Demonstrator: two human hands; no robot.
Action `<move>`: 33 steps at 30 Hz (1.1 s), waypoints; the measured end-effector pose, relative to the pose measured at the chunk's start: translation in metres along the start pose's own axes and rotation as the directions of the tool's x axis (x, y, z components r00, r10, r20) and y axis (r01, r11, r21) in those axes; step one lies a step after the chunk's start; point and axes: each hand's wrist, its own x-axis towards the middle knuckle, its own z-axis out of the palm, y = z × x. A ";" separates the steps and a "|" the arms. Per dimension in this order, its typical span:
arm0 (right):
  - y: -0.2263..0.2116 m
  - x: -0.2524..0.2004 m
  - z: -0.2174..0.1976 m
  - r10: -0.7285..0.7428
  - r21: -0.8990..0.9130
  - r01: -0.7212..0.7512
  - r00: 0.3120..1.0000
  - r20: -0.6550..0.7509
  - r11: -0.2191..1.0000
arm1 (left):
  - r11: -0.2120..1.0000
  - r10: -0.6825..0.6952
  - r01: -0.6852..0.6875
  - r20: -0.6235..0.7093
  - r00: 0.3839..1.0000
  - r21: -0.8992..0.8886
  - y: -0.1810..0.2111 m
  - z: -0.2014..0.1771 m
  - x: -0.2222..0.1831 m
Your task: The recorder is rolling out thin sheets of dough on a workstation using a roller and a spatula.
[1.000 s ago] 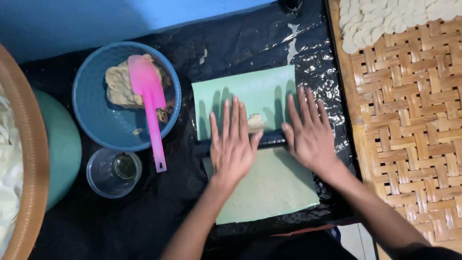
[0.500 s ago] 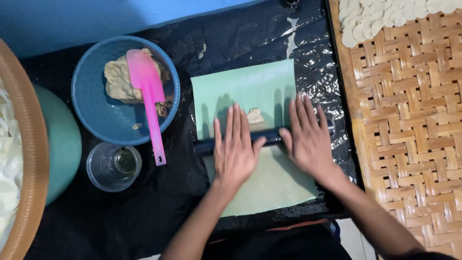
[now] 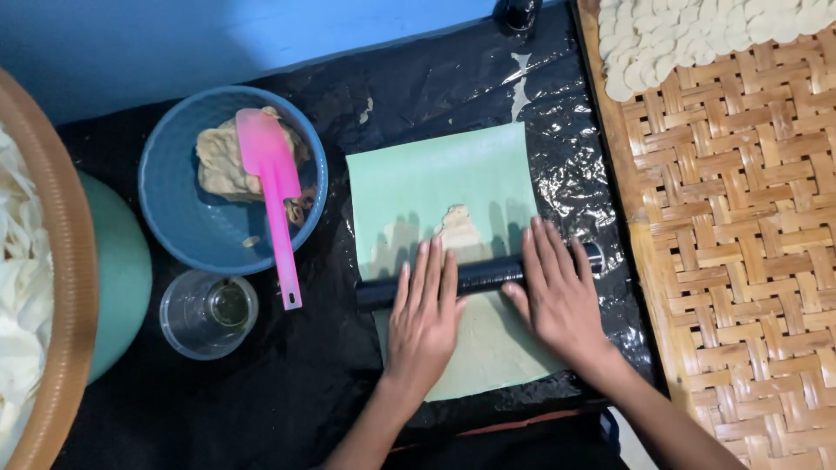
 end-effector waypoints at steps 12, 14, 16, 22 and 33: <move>-0.003 -0.015 -0.015 0.004 0.087 -0.005 1.000 0.009 0.996 | 0.991 0.131 -0.133 -0.079 0.988 -0.019 0.000 -0.023 -0.009; -0.005 -0.012 -0.011 -0.003 0.096 0.000 1.000 0.029 0.995 | 0.996 0.087 -0.087 -0.074 0.993 0.007 -0.002 -0.007 -0.013; -0.005 -0.009 -0.008 -0.010 0.109 0.004 0.998 0.056 0.994 | 0.999 0.038 -0.036 -0.064 0.997 0.033 -0.002 0.004 -0.014; 0.005 0.027 0.003 -0.057 0.032 0.054 0.994 0.095 0.998 | 0.982 -0.129 0.124 0.027 0.991 0.140 -0.010 0.009 0.023; 0.011 0.074 0.001 -0.035 -0.036 0.039 0.995 0.097 0.999 | 0.981 -0.052 0.067 -0.089 0.995 0.181 -0.023 -0.006 0.074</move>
